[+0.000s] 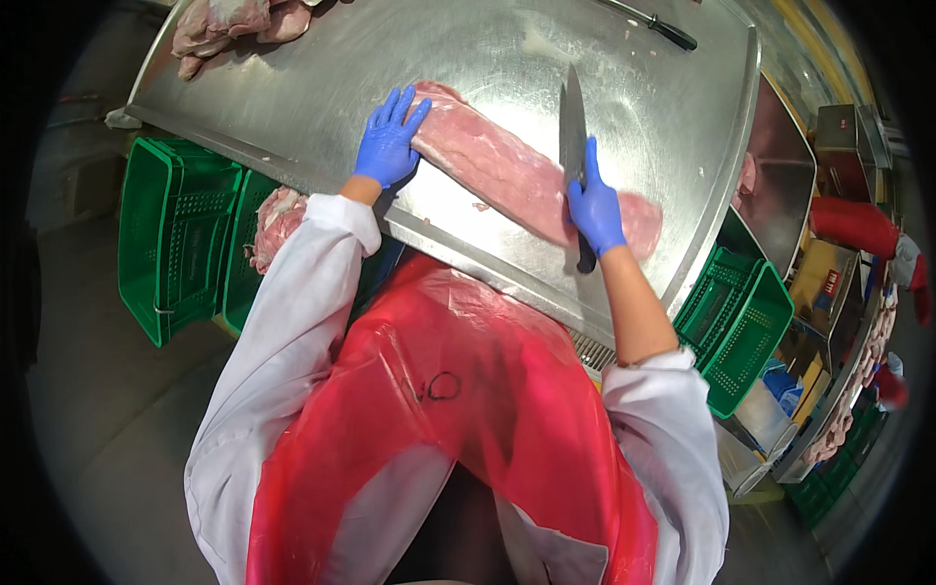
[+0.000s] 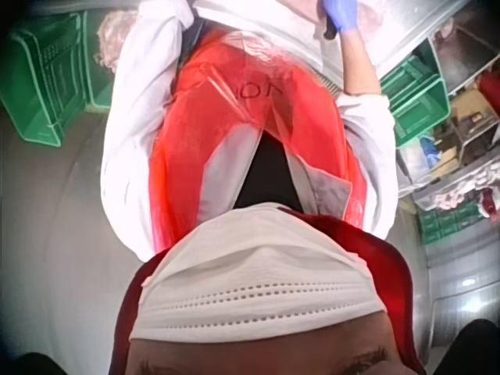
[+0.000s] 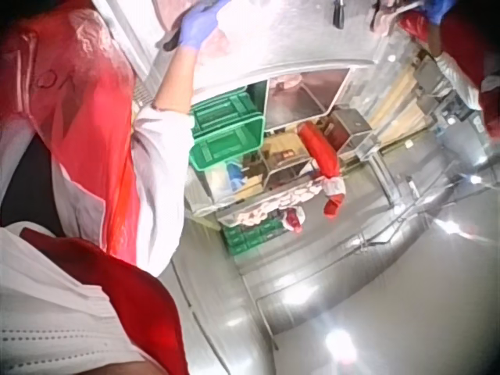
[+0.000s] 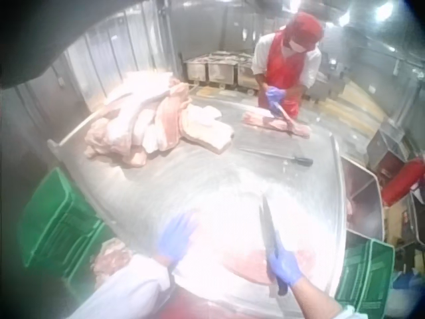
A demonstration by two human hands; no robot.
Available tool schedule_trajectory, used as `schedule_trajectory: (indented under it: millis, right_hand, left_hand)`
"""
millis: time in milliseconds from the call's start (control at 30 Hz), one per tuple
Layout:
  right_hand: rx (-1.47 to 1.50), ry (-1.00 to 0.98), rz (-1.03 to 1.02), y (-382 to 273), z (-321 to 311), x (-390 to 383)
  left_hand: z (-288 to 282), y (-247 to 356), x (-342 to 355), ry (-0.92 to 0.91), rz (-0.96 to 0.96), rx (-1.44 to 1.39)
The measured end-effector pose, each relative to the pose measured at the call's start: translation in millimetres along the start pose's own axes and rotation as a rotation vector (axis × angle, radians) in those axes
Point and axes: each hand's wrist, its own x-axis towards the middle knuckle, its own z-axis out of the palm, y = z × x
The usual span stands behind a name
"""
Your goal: The person trims fat and connective tissue from large cuts of raw meat using a knife on a stainless steel table. They repeatedly reposition the meat, slice off unwanted portions, and place the trimmed pieces into green crates below the table.
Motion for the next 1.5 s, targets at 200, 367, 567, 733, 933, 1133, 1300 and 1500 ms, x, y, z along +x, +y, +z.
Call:
schedule_trajectory:
  millis: [200, 367, 567, 733, 933, 1133, 1300, 1500]
  right_hand:
    - [0.184, 0.020, -0.054, -65.8, 14.5, 14.6]
    - [-0.103, -0.212, -0.232, -146.7, 58.6, 124.5]
    - [-0.446, -0.295, -0.450, -161.4, 72.4, 161.3]
    - [-0.476, -0.587, -0.411, -146.1, -1.0, 120.0]
    - [-0.610, -0.237, -0.809, -172.7, 70.0, 154.7]
    - [-0.555, -0.618, -0.435, -148.8, 3.6, 129.2]
    - [-0.587, -0.529, -0.388, -179.0, 42.0, 122.9]
    - [-0.677, -0.475, -0.396, -157.1, 42.3, 111.1]
  left_hand:
    - [12.1, -30.6, 23.9, -0.152, -0.319, -0.093]
    - [24.2, -79.8, -1.6, 0.081, -0.334, -0.231]
    - [4.1, -107.0, -23.6, 0.182, -0.445, -0.381]
    - [-12.0, -141.3, -66.1, 0.326, -0.491, -0.625]
    - [-20.4, -122.7, -48.5, 0.328, -0.555, -0.881]
    - [-29.9, -115.5, -94.1, 0.394, -0.534, -0.997]
    - [-31.0, -87.3, -91.3, 0.341, -0.477, -0.905]
    - [-28.4, -52.8, -69.6, 0.264, -0.468, -0.887]
